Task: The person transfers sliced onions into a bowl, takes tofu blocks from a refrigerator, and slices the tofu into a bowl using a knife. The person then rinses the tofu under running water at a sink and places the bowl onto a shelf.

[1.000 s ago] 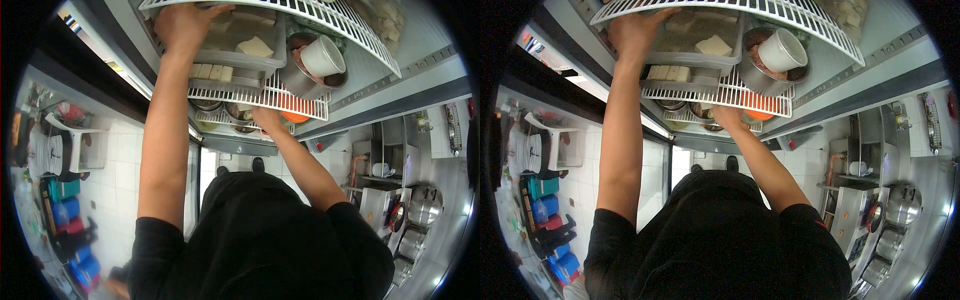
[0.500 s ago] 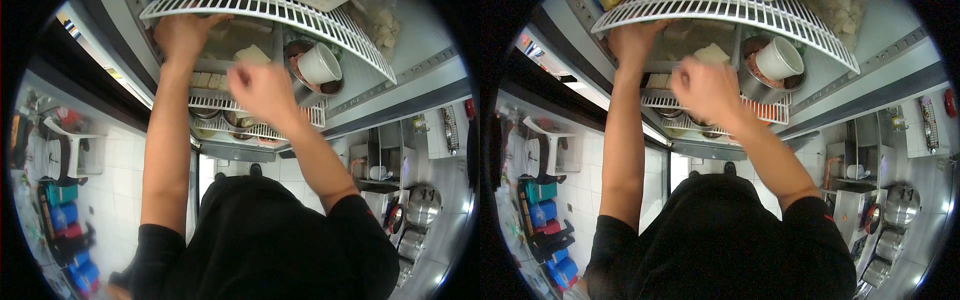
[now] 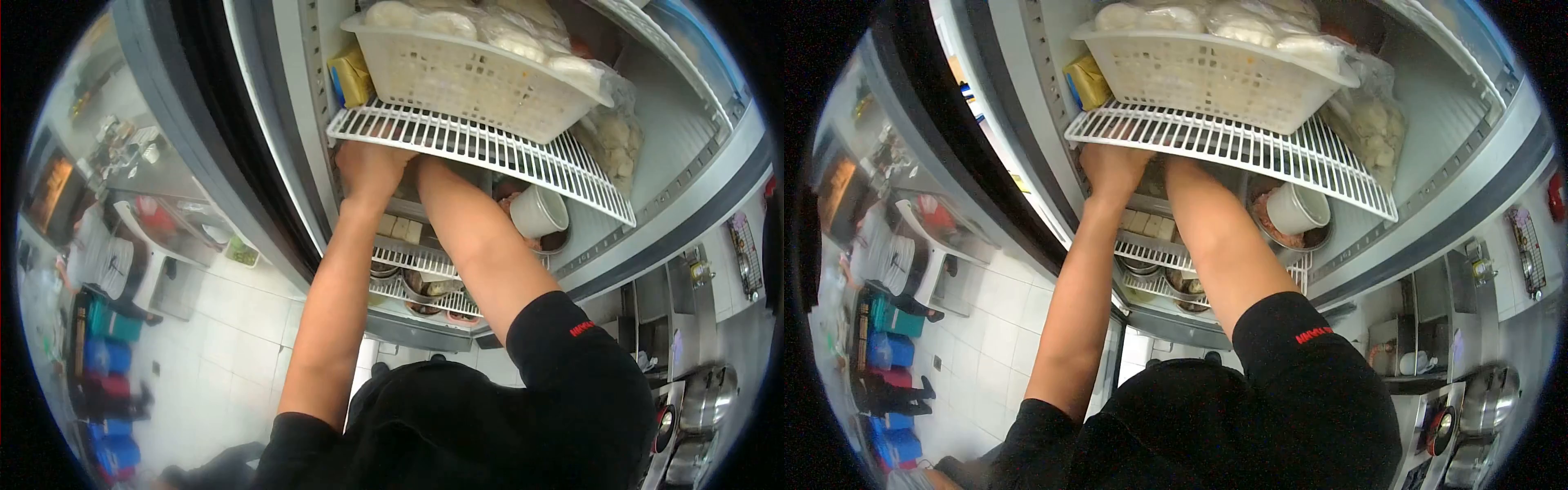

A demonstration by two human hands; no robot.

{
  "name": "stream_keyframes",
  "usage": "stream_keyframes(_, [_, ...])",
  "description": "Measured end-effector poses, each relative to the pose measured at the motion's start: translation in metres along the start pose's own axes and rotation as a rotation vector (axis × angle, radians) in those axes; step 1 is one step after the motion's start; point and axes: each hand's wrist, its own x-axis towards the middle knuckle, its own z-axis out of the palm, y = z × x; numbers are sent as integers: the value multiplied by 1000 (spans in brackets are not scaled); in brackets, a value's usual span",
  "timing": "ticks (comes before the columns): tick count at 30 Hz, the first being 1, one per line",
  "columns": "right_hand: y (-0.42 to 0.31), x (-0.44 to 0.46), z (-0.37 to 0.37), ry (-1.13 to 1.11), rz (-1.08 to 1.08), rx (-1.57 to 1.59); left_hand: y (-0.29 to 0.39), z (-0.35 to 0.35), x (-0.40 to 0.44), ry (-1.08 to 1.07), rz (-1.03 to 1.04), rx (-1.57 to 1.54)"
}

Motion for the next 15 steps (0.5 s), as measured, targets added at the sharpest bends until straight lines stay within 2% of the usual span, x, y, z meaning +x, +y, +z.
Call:
stream_keyframes(4, [-18, -10, 2, -6, 119, 549, -4, 4, -2, 52, 45, 29])
stream_keyframes(7, [-25, -19, -1, -13, 210, 821, -1, 3, -1, 45, 43, 58])
stream_keyframes(9, [-27, -24, -5, -26, 272, 958, 2, 0, -2, 47, 64, 71])
stream_keyframes(13, [-48, -51, -35, -96, 436, 1131, 4, 0, -1, 10, -29, 61])
stream_keyframes(15, [-64, -75, -63, -165, 549, 1139, -4, 4, -4, 40, 19, 72])
